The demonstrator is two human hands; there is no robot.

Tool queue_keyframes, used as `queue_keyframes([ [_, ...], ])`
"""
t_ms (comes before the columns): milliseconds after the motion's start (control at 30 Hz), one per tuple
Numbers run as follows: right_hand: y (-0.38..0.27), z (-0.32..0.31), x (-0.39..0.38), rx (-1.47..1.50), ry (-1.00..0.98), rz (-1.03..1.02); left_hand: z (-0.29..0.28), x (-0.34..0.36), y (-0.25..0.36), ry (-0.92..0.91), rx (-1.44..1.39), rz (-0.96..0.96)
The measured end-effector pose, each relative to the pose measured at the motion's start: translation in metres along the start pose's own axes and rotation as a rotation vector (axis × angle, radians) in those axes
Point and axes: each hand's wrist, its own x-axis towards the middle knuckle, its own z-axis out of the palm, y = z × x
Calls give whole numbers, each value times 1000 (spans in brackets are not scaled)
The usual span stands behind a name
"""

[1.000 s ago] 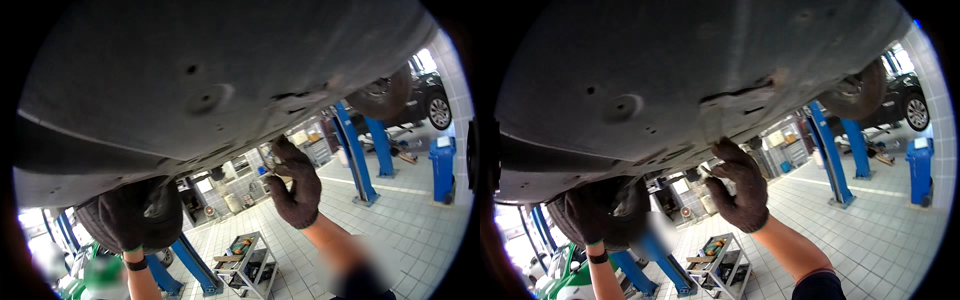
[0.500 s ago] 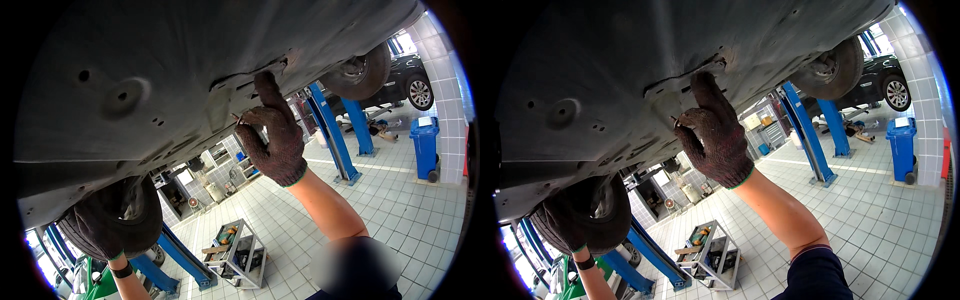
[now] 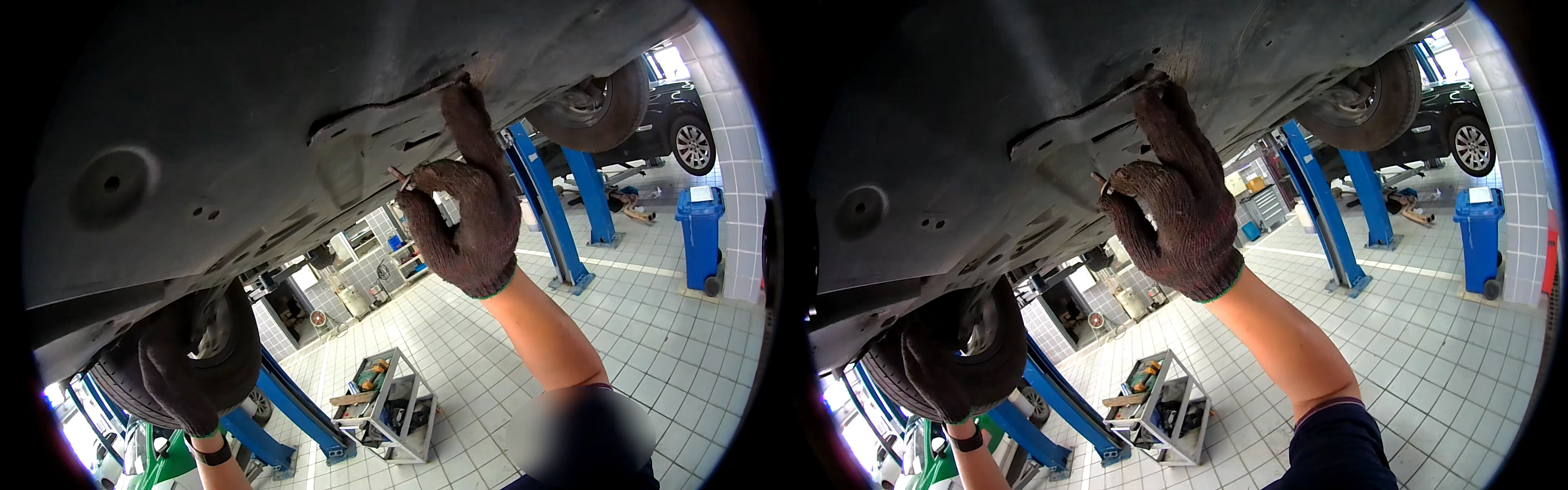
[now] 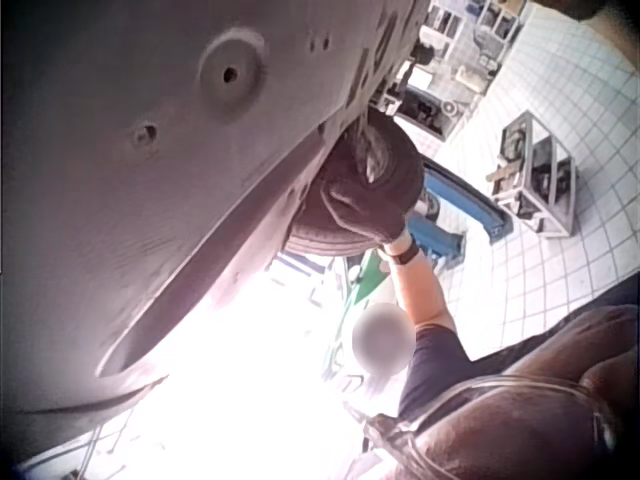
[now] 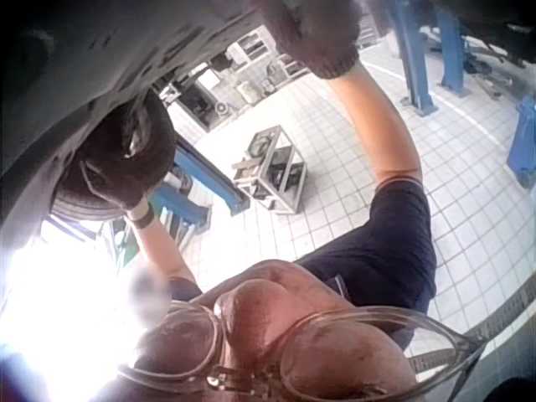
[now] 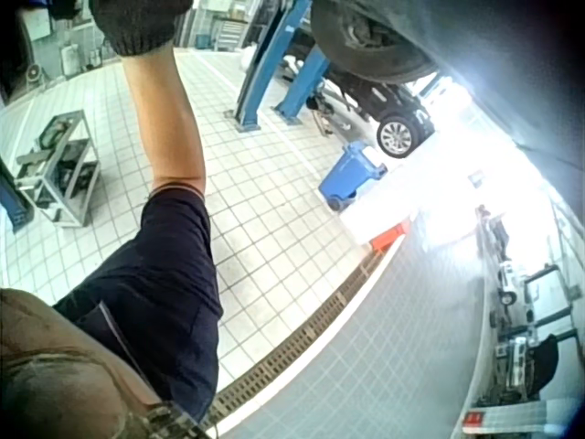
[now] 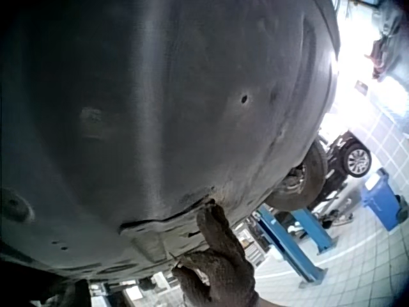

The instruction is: The person pushes fasteners into holes in a plastic underbody panel under a vehicle to secure it.

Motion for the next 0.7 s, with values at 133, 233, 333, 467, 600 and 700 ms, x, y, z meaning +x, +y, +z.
queue_keyframes([
  [133, 4, -7, 14, -196, -30, -102, 32, -9, 7, -197, -143, -56],
  [233, 15, -25, 20, -202, -58, -117, 94, -12, 30, -353, -359, -54],
  [333, 11, -32, 26, -212, -50, -119, 131, -13, 45, -402, -317, -88],
  [467, 13, -41, 20, -126, -110, -143, 174, 0, 74, -574, -385, -163],
  [600, 12, -46, 10, -46, -137, -114, 203, 4, 72, -593, -951, -481],
  [700, 2, -49, 7, -9, -169, -86, 217, -3, 70, -540, -888, -245],
])
